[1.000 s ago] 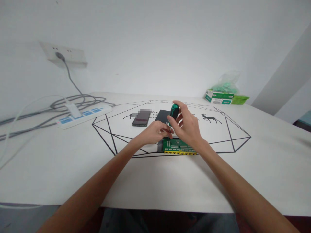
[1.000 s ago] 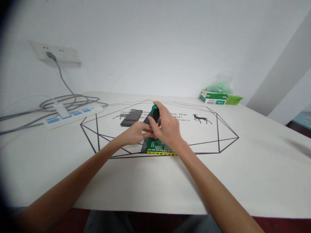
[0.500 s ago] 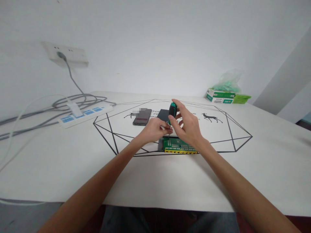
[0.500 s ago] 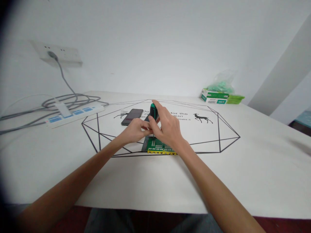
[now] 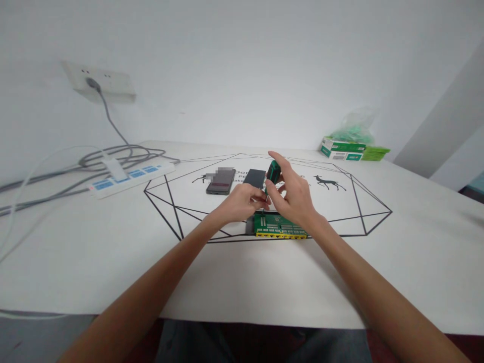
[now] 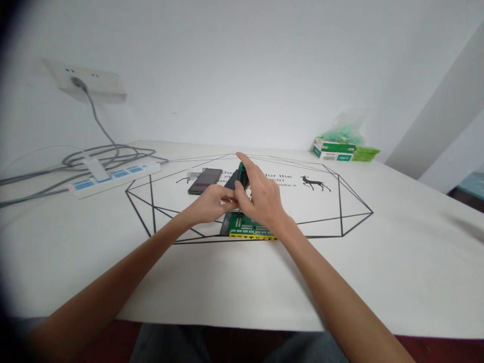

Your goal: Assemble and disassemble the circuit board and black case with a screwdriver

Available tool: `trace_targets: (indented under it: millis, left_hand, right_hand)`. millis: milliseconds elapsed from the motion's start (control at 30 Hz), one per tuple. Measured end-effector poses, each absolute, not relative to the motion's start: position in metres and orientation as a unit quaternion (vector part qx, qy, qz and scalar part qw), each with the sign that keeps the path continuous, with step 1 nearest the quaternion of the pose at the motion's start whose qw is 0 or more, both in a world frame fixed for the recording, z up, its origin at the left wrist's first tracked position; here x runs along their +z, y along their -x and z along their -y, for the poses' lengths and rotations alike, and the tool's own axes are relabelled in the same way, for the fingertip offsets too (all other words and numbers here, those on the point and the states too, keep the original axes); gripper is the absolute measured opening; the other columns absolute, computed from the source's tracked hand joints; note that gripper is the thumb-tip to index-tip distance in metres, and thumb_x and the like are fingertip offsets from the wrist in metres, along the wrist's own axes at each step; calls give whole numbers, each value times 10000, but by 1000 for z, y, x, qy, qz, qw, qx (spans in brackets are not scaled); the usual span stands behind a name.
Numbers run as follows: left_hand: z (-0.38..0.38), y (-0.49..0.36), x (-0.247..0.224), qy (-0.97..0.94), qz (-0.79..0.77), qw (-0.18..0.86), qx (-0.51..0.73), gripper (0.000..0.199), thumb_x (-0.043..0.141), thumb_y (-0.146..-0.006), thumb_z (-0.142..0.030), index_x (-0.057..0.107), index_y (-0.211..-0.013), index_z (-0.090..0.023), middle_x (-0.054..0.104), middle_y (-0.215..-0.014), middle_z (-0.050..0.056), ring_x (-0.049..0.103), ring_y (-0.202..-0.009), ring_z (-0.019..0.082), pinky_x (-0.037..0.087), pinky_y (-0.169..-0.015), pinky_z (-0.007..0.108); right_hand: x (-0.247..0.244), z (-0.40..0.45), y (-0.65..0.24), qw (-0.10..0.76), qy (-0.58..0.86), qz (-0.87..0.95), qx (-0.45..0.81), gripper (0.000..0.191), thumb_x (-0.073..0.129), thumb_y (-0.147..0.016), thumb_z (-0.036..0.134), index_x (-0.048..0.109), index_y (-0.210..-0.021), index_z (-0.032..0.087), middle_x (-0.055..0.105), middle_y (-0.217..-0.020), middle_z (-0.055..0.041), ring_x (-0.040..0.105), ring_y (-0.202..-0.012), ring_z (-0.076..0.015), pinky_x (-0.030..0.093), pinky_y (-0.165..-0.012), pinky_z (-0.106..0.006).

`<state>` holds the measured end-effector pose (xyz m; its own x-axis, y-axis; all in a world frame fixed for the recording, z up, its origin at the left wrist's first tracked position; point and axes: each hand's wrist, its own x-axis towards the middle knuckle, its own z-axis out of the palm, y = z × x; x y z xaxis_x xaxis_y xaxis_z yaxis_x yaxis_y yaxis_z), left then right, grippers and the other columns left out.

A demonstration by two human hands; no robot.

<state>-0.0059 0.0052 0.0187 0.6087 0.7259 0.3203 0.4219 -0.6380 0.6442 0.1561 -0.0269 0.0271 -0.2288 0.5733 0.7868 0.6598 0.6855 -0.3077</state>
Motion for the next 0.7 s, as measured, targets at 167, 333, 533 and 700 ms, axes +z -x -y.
trace_targets:
  millis: [167,333,533,700]
  left_hand:
    - [-3,6,22,-853,-346,281,272,219,549,-761,-83,754,-829,-119,754,-804,66,685,-765,181,505,-695,257]
    - [2,5,23,-852,-373,226,288,139,643,-762,-212,754,-755,-130,740,-754,57,639,-683,158,462,-622,239]
    - [-4,6,19,-855,-377,194,300,121,655,-728,-178,764,-737,-126,721,-660,46,614,-609,147,455,-613,240]
    - [-6,6,18,-858,-363,212,295,157,619,-740,-172,768,-727,-127,731,-680,57,636,-633,153,465,-600,232]
  right_hand:
    - [26,24,-155,512,406,756,-43,600,550,-849,339,341,-1404,249,647,-1011,-50,591,-677,-157,501,-587,-299]
    - [26,22,-156,509,411,754,-62,504,596,-834,390,483,-1306,254,645,-969,-46,571,-662,-147,486,-571,-288]
    - [32,29,-155,496,398,770,-42,473,480,-869,296,469,-1338,236,639,-1003,-48,584,-737,-149,492,-558,-263]
    - [36,32,-156,500,390,773,-19,505,493,-813,270,487,-1316,223,635,-1014,-54,591,-783,-163,520,-576,-270]
